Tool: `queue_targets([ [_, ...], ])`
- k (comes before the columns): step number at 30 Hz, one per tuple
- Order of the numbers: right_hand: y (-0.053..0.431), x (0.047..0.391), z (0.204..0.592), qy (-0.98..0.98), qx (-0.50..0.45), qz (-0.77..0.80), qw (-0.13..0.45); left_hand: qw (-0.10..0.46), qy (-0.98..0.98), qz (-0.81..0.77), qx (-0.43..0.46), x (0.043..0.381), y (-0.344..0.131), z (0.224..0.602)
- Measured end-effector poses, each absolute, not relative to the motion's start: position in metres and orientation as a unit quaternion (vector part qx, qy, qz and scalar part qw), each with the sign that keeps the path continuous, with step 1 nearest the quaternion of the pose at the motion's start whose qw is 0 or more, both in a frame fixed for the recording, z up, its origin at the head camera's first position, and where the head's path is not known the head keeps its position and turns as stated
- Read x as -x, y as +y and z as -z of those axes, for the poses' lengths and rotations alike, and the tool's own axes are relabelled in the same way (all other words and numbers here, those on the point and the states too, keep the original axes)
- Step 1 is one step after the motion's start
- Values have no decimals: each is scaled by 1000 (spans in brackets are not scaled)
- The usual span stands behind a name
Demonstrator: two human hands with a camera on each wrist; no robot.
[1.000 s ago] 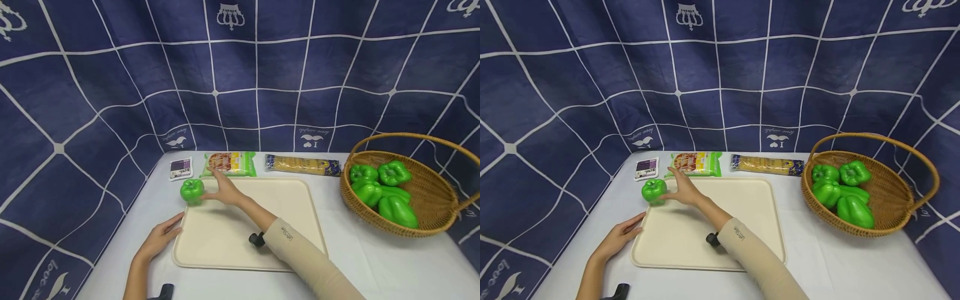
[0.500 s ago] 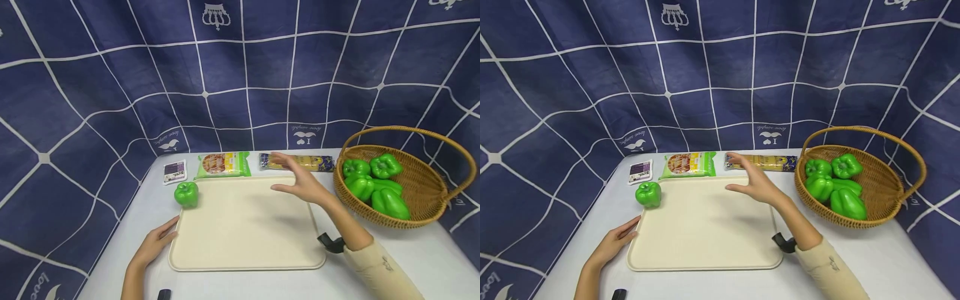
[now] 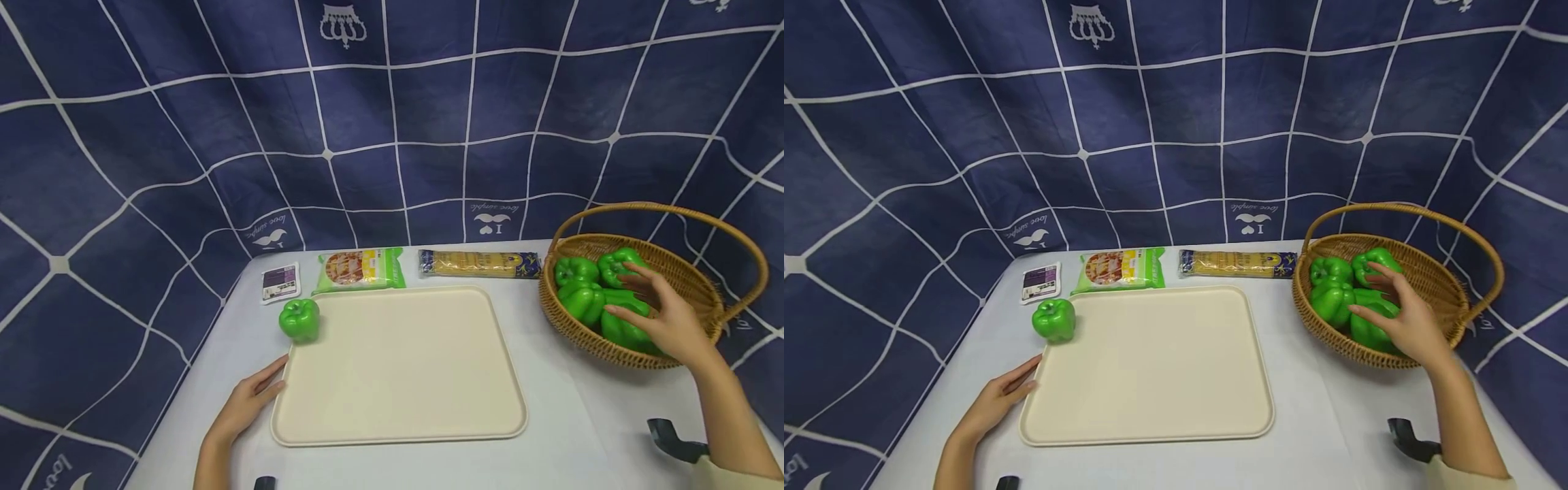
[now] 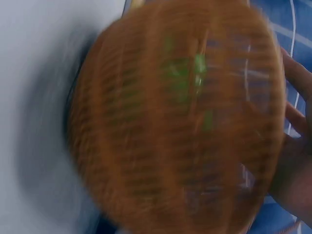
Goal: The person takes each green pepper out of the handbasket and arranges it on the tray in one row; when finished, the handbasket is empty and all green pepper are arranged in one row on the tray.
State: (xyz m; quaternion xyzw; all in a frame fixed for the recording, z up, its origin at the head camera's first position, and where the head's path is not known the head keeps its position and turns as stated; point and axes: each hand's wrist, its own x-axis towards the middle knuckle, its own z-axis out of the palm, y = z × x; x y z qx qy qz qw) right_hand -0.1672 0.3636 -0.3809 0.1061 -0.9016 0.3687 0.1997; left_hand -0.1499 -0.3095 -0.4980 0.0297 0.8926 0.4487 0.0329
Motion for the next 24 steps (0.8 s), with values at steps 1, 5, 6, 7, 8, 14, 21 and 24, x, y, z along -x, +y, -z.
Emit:
queue_targets([
  [1,372,166,383,-904,-101,-366,195,35,892,-449,-29,150,-310,498],
  [5,396,163,388,-918,-94,-352,155,35,891,-452,-26,149,-310,497],
  [6,400,163,389,-922,-97,-347,144,36,891,-452,-29,149,-310,497],
  [7,404,163,389,-926,-98,-341,131,34,890,-454,-30,149,-310,496],
  [8,408,163,388,-930,-101,-335,116,33,890,-454,-32,149,-309,496],
  [14,419,170,383,-947,-115,-297,46,32,886,-462,-34,146,-308,493],
  [21,425,175,382,-944,-124,-306,-7,29,885,-463,-36,147,-308,495],
  [24,425,176,382,-946,-117,-301,-15,30,885,-463,-35,147,-307,494],
])
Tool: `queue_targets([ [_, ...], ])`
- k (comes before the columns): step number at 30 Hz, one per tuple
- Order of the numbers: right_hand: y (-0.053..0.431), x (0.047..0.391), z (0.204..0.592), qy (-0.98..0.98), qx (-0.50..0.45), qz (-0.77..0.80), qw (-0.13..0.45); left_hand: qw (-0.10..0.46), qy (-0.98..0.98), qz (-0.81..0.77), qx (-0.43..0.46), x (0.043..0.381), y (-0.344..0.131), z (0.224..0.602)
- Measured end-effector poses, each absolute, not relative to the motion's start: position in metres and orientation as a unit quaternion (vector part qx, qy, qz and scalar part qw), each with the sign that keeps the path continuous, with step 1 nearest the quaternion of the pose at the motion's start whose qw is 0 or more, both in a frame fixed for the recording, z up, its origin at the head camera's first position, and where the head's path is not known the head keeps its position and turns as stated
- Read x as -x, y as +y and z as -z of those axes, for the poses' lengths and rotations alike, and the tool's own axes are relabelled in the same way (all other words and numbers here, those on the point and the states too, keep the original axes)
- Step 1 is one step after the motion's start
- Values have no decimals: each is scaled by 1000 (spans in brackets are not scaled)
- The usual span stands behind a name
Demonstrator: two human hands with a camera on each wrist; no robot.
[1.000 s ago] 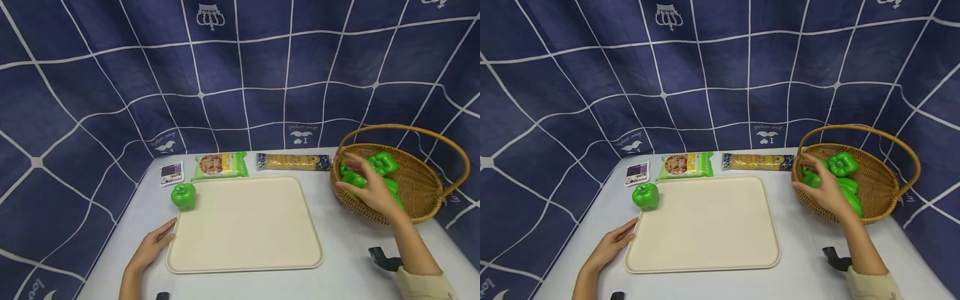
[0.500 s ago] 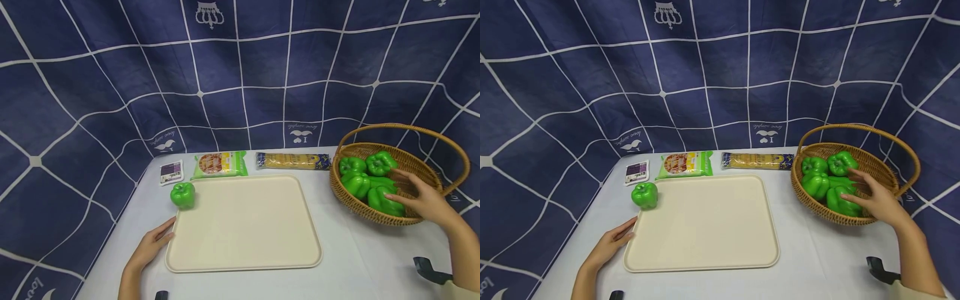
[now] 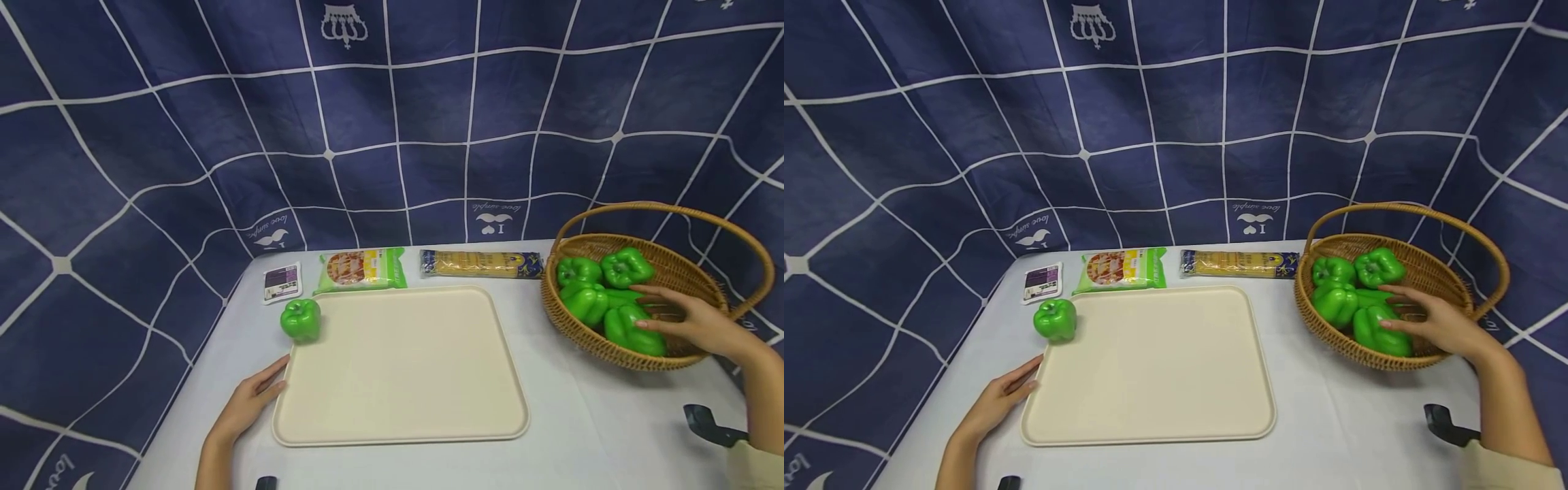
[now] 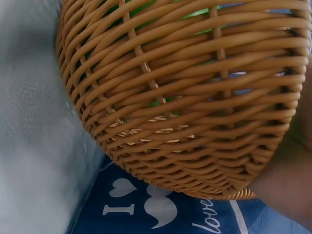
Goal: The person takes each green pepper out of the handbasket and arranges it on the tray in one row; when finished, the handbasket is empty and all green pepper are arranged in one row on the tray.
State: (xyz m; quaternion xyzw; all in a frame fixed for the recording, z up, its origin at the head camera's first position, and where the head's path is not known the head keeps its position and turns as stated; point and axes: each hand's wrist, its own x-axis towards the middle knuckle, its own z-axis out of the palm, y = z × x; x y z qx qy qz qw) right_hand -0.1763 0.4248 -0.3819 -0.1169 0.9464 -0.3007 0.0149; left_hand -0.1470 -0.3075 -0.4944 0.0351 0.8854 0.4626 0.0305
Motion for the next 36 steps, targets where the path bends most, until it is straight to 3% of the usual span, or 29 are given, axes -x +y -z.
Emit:
queue_targets([
  [17,430,179,384,965,99,233,68,32,884,-466,-26,148,-305,497],
  [31,425,177,385,960,96,260,44,34,882,-469,-27,149,-306,496],
  [36,424,176,383,958,92,272,12,31,880,-473,-29,149,-307,496],
])
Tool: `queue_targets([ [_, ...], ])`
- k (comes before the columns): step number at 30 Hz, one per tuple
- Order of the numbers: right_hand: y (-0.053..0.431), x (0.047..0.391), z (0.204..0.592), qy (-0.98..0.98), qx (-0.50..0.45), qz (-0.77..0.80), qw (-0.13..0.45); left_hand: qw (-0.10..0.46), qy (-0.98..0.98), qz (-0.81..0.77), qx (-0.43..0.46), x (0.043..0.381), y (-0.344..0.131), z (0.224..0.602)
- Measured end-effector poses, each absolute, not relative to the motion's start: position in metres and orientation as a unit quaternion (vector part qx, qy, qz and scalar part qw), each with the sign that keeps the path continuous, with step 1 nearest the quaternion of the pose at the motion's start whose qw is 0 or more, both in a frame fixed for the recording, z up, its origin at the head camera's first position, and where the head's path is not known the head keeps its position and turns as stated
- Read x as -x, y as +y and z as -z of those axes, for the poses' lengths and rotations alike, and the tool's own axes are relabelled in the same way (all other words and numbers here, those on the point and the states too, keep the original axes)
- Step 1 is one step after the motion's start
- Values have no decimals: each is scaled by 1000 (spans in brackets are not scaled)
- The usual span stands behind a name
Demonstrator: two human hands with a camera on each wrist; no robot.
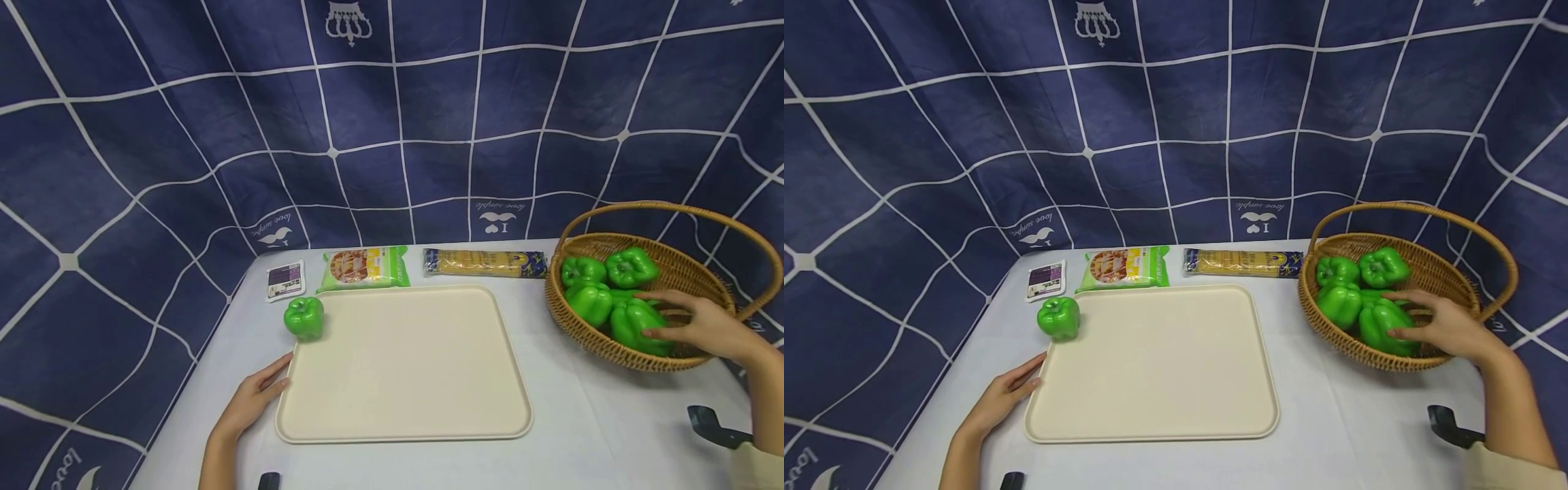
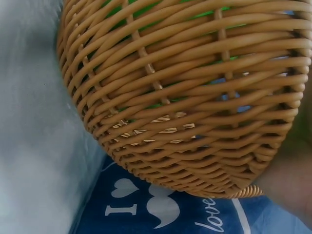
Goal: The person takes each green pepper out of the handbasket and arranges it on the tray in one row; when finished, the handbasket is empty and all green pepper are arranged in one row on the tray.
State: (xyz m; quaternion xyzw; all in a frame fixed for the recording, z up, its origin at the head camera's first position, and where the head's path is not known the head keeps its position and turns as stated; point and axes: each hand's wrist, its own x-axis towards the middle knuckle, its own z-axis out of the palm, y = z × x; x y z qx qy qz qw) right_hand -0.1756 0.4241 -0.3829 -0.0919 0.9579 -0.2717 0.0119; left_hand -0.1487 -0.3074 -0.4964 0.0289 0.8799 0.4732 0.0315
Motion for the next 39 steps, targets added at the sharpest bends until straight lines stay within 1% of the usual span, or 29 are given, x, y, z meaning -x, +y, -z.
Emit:
queue_targets([
  [6,420,176,374,952,89,287,-50,33,879,-474,-28,148,-307,496],
  [14,408,185,360,942,87,296,-133,36,879,-475,-22,148,-307,494],
  [21,397,192,357,939,60,291,-174,32,881,-472,-23,148,-308,496],
  [27,393,196,363,931,58,293,-208,27,884,-467,-27,147,-309,496],
  [31,392,199,365,931,50,292,-211,26,883,-467,-27,148,-309,496],
  [39,391,200,370,939,58,290,-178,23,881,-470,-35,149,-308,497],
])
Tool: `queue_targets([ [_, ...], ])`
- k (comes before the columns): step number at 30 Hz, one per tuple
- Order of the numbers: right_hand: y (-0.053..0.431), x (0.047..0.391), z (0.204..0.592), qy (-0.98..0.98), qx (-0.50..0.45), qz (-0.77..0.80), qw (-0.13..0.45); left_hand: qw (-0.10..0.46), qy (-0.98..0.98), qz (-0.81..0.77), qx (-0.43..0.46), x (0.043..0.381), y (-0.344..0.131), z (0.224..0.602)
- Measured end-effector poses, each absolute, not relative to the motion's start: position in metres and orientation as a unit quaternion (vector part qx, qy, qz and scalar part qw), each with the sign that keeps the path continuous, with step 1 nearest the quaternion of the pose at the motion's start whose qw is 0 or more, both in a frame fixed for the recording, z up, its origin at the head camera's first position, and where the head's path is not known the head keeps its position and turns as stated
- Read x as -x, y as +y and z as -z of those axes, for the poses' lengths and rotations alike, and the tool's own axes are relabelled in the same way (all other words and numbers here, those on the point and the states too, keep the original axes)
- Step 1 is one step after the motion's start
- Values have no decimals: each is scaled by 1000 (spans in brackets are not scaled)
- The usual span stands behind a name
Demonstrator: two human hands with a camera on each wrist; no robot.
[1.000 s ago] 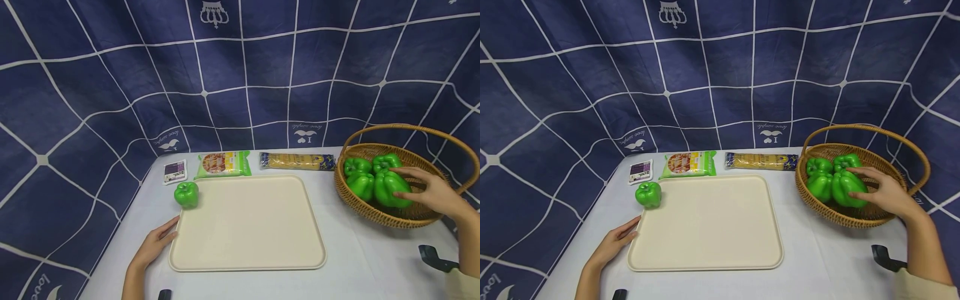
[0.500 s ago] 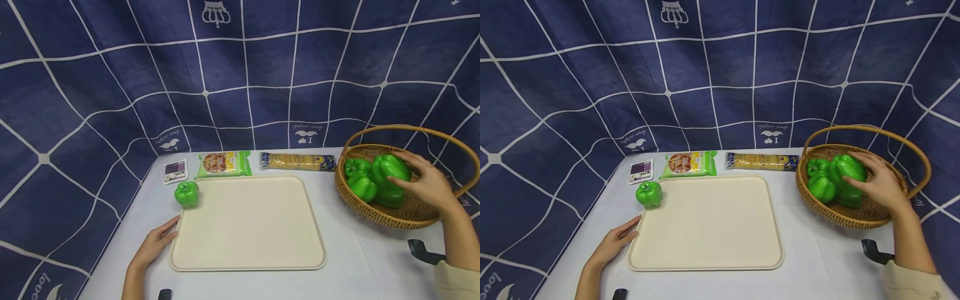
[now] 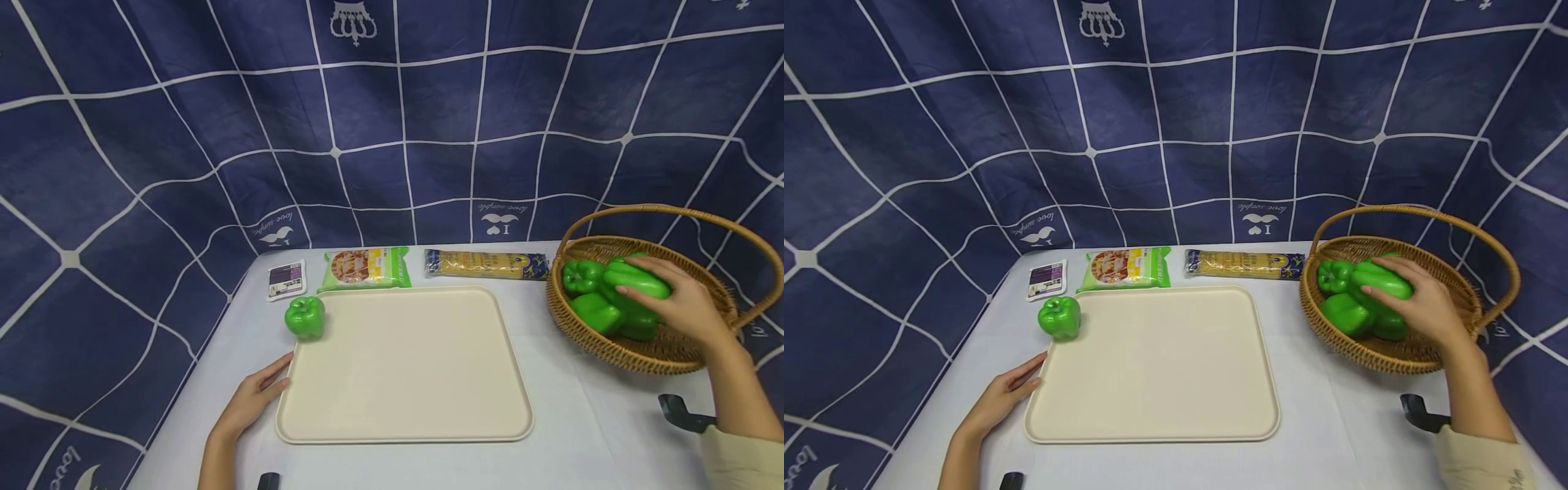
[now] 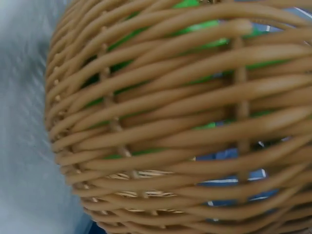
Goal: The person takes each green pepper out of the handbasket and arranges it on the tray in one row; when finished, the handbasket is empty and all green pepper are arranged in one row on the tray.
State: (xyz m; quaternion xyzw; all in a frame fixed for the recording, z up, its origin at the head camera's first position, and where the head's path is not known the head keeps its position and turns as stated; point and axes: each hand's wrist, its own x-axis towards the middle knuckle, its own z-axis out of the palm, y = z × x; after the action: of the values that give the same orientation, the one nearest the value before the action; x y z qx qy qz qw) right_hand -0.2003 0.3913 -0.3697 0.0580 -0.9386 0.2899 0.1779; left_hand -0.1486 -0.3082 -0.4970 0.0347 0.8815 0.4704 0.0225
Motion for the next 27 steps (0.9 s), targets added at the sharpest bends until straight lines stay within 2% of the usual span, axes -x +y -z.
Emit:
queue_targets([
  [14,393,199,376,-955,-68,-257,135,27,878,-477,-34,148,-308,495],
  [22,396,198,378,-947,-134,-238,171,28,878,-476,-37,147,-308,496],
  [27,397,197,378,-948,-135,-236,166,27,878,-476,-36,147,-308,496],
])
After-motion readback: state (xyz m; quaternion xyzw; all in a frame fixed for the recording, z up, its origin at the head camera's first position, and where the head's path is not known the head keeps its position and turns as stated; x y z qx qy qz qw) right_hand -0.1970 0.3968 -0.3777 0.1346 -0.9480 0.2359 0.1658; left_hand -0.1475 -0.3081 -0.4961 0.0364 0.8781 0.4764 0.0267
